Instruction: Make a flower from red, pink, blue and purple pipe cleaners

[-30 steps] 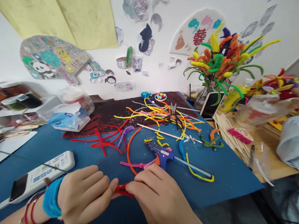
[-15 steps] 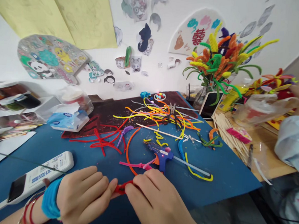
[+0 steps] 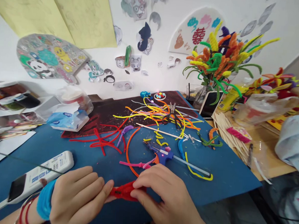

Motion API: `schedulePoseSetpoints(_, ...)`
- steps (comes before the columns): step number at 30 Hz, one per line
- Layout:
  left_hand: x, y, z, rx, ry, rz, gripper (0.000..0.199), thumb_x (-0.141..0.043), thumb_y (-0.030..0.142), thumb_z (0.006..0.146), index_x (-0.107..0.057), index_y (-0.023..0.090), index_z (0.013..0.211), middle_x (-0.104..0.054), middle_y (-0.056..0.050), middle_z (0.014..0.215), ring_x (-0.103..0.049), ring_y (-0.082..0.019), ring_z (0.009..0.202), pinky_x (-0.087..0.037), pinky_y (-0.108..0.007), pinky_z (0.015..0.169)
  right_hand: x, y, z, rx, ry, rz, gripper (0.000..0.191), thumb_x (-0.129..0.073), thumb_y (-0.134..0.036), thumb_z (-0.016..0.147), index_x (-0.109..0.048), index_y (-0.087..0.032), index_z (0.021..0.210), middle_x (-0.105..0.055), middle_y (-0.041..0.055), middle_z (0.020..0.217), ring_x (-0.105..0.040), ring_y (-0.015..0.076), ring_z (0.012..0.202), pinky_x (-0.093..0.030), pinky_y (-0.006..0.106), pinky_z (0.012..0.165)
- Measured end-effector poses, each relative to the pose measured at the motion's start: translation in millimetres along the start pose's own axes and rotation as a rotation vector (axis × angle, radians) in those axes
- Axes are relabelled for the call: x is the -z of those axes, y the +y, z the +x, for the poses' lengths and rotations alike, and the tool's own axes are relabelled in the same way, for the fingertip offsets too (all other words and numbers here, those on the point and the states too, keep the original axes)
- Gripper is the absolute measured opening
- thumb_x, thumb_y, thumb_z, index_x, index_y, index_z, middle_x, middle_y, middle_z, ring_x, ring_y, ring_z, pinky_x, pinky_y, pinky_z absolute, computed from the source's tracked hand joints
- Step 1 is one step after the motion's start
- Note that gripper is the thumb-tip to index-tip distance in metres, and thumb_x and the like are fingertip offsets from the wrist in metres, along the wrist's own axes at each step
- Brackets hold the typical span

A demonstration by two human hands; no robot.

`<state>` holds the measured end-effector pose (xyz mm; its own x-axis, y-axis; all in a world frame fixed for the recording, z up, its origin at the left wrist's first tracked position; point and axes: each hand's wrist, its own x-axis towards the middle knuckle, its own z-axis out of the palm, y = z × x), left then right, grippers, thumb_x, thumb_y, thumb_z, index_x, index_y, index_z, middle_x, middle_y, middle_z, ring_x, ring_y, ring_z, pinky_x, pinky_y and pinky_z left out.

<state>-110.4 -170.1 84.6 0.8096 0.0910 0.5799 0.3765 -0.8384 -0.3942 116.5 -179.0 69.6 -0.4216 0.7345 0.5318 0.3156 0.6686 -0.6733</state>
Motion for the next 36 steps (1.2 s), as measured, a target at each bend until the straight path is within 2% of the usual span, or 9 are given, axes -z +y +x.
schedulePoseSetpoints(5, -0.1, 1.5, -0.8, -0.024, -0.018, 0.004, 0.016, -0.073, 0.004, 0.066, -0.059, 0.011, 0.064, -0.054, 0.002, 0.043, -0.044, -0.012, 0.038, -0.024, -0.03, 0.034, -7.3, -0.8, -0.2, 0.064, -0.075, -0.054, 0.011, -0.056, -0.007, 0.084, -0.061, -0.017, 0.084, -0.064, 0.002, 0.078, -0.055, 0.0129, 0.074, -0.047, 0.023, 0.067)
schedulePoseSetpoints(9, 0.2, 2.4, -2.4, -0.04, -0.046, 0.005, 0.011, -0.072, 0.007, 0.068, -0.061, 0.01, 0.068, -0.055, 0.001, 0.044, -0.045, -0.013, 0.038, -0.024, -0.03, 0.034, -15.6, -0.8, -3.4, 0.164, -0.051, -0.179, 0.019, -0.041, -0.005, 0.09, -0.055, -0.015, 0.082, -0.062, 0.004, 0.075, -0.052, 0.0143, 0.068, -0.043, 0.028, 0.064)
schedulePoseSetpoints(14, -1.9, 2.6, -4.4, -0.05, -0.056, -0.013, 0.01, -0.071, 0.005, 0.068, -0.062, 0.009, 0.069, -0.052, 0.002, 0.043, -0.042, -0.013, 0.037, -0.023, -0.03, 0.034, -22.3, -1.0, -5.2, 0.215, -0.022, -0.279, 0.023, -0.038, -0.004, 0.09, -0.052, -0.016, 0.077, -0.06, 0.0039, 0.069, -0.051, 0.0148, 0.066, -0.042, 0.029, 0.061)
schedulePoseSetpoints(19, 1.3, 1.6, -1.0, -0.035, -0.029, -0.029, 0.013, -0.07, 0.001, 0.066, -0.061, 0.01, 0.066, -0.052, 0.002, 0.042, -0.043, -0.013, 0.037, -0.024, -0.03, 0.033, -23.4, -3.3, -3.8, 0.199, 0.025, -0.189, 0.023, -0.037, -0.005, 0.091, -0.054, -0.016, 0.081, -0.061, 0.0038, 0.071, -0.052, 0.0139, 0.066, -0.044, 0.028, 0.062)
schedulePoseSetpoints(23, 8.5, 0.2, 4.4, -0.001, -0.009, -0.023, 0.017, -0.069, -0.001, 0.067, -0.059, 0.012, 0.06, -0.058, 0.0, 0.043, -0.048, -0.014, 0.036, -0.027, -0.03, 0.032, -14.8, -2.4, -2.8, 0.133, 0.033, -0.015, 0.009, -0.056, -0.007, 0.085, -0.059, -0.016, 0.085, -0.063, 0.0021, 0.075, -0.055, 0.0121, 0.071, -0.047, 0.023, 0.067)
schedulePoseSetpoints(26, 9.4, -0.7, 5.1, -0.014, -0.011, -0.011, 0.017, -0.071, 0.0, 0.066, -0.059, 0.012, 0.06, -0.058, 0.0, 0.042, -0.048, -0.014, 0.035, -0.027, -0.029, 0.032, -7.7, -0.8, -2.2, 0.067, -0.006, 0.016, 0.012, -0.063, -0.006, 0.079, -0.062, -0.016, 0.087, -0.063, 0.0027, 0.081, -0.056, 0.0116, 0.076, -0.048, 0.021, 0.071)
schedulePoseSetpoints(29, 6.6, -1.2, 3.5, -0.042, -0.014, -0.013, 0.016, -0.072, 0.001, 0.066, -0.06, 0.011, 0.062, -0.059, -0.001, 0.044, -0.049, -0.014, 0.036, -0.028, -0.029, 0.032, -8.4, -0.1, -2.5, 0.074, -0.034, -0.011, 0.012, -0.057, -0.004, 0.082, -0.06, -0.015, 0.086, -0.062, 0.0034, 0.079, -0.054, 0.0124, 0.075, -0.047, 0.023, 0.07)
schedulePoseSetpoints(33, 5.4, 0.8, 3.2, -0.02, -0.01, -0.024, 0.019, -0.071, 0.0, 0.065, -0.058, 0.012, 0.06, -0.057, 0.0, 0.043, -0.048, -0.013, 0.036, -0.027, -0.03, 0.033, -16.8, -1.7, -3.8, 0.169, -0.015, -0.075, 0.017, -0.045, -0.001, 0.086, -0.055, -0.014, 0.082, -0.06, 0.0048, 0.074, -0.05, 0.0143, 0.071, -0.044, 0.028, 0.066)
schedulePoseSetpoints(36, 7.7, 2.8, 4.4, 0.001, 0.01, -0.015, 0.02, -0.07, -0.001, 0.066, -0.057, 0.013, 0.059, -0.056, 0.001, 0.042, -0.046, -0.013, 0.035, -0.026, -0.03, 0.033, -14.2, -2.6, -2.8, 0.153, -0.009, -0.004, 0.015, -0.048, -0.003, 0.085, -0.057, -0.016, 0.083, -0.06, 0.0035, 0.075, -0.052, 0.0134, 0.072, -0.045, 0.026, 0.067)
